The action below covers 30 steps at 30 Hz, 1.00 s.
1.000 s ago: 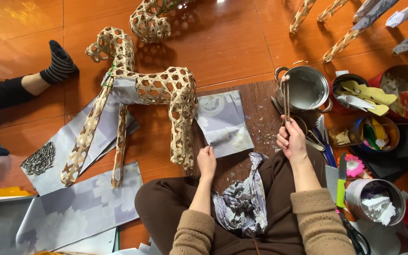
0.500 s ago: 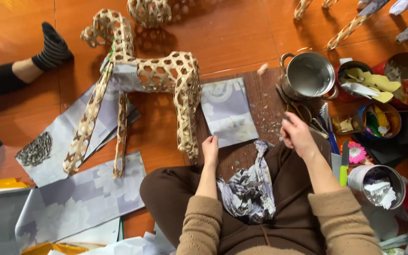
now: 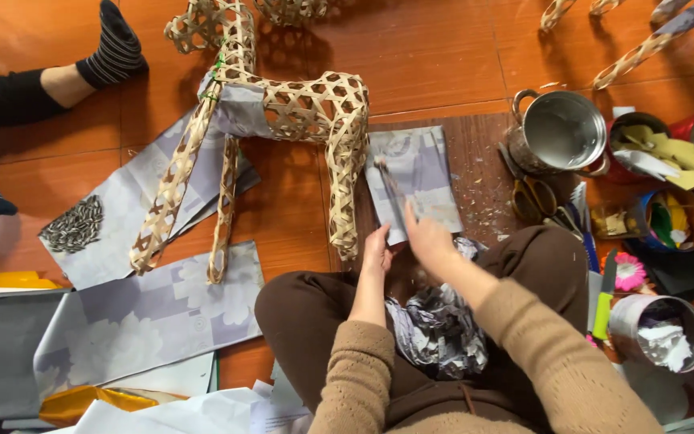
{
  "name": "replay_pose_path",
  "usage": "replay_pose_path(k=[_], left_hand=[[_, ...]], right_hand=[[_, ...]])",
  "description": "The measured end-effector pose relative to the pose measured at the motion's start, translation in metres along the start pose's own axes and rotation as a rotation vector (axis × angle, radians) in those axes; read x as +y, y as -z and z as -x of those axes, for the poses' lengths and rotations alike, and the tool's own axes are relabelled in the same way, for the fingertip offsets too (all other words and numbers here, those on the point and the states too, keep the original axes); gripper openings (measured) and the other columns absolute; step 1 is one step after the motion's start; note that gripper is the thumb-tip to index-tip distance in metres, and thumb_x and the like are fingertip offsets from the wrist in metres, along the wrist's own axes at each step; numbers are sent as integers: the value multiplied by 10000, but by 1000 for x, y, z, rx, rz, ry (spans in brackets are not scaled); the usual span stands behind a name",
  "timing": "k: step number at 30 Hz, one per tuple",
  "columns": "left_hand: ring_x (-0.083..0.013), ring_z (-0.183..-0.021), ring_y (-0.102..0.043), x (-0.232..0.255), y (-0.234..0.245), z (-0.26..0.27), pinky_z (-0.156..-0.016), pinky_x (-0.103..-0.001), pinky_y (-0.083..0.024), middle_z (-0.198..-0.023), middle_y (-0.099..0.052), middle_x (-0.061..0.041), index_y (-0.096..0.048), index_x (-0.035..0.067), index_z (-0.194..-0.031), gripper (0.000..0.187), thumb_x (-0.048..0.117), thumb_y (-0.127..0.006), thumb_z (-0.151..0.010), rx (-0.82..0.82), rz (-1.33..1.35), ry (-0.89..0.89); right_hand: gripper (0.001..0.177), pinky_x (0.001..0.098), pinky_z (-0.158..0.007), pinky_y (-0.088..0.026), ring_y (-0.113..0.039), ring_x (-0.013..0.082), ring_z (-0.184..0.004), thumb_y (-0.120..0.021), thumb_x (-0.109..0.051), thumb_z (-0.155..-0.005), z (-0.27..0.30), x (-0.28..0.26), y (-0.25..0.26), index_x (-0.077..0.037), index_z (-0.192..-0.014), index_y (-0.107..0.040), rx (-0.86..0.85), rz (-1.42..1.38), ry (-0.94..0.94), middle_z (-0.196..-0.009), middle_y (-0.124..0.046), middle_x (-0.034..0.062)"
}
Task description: Apply paper strips to a wicker giraffe frame using glue and a brush
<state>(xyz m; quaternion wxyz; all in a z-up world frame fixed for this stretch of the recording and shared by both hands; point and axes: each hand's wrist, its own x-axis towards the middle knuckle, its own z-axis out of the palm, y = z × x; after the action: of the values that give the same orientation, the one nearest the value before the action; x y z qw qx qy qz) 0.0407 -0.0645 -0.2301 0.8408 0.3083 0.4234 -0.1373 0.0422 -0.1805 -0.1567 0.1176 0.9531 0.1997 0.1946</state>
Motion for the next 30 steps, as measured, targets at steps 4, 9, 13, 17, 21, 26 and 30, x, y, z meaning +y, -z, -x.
replay_pose_path(k=[4, 9, 13, 17, 21, 26, 30], left_hand=[[-476, -1105, -585, -26, 21, -55, -783, -620, -549, -1301, -492, -296, -408, -74, -1340, 492, 100, -609, -926, -5, 36, 85], [-209, -788, -693, -25, 24, -62, -710, -446, -631, -956, -617, -86, -517, 36, -1052, 198, 186, -584, -942, -47, 265, 144], [-226, -730, -686, -37, 36, -84, -616, -438, -623, -908, -595, -95, -530, 34, -1015, 170, 129, -614, -902, -44, 104, 114], [-522, -1023, -605, -37, 31, -76, -782, -692, -532, -1197, -498, -298, -457, -79, -1232, 389, 30, -585, -881, -34, 125, 73], [-521, -1105, -565, -37, 33, -71, -825, -670, -524, -1260, -471, -322, -463, -60, -1292, 421, 100, -575, -919, -7, -58, -7], [-466, -1135, -571, -39, 34, -56, -825, -621, -529, -1292, -494, -297, -475, -30, -1325, 440, 184, -560, -951, 38, -294, -49], [-386, -1105, -607, -48, 37, -81, -805, -549, -560, -1257, -550, -256, -515, -2, -1313, 419, 220, -562, -961, 43, -416, -77]], right_hand=[[624, 384, -391, -520, -612, 199, -393, -582, -100, -753, 69, -4, 37, -153, -1374, -544, -124, -85, 63, -539, -531, 29], [824, 477, -522, -573, -714, 290, -588, -677, -234, -764, 118, 8, 79, -181, -1508, -328, -667, -314, 45, -705, -651, 89], [665, 429, -464, -562, -698, 240, -517, -622, -264, -773, 132, 23, 99, -252, -1415, -446, -563, -305, 24, -594, -652, 48], [549, 447, -470, -544, -690, 275, -536, -502, -214, -797, 136, 61, 89, -153, -1343, -518, -598, -140, -73, -585, -643, 84], [538, 519, -450, -512, -665, 300, -483, -483, -139, -821, 122, 58, 59, -22, -1345, -518, -526, -159, -139, -546, -628, 137], [547, 531, -421, -488, -648, 275, -464, -516, -108, -781, 79, 31, 13, 22, -1312, -532, -341, -51, -146, -540, -616, 119], [545, 475, -421, -508, -644, 248, -445, -536, -103, -765, 25, 36, -2, 13, -1295, -572, -172, -9, -166, -540, -623, 94]])
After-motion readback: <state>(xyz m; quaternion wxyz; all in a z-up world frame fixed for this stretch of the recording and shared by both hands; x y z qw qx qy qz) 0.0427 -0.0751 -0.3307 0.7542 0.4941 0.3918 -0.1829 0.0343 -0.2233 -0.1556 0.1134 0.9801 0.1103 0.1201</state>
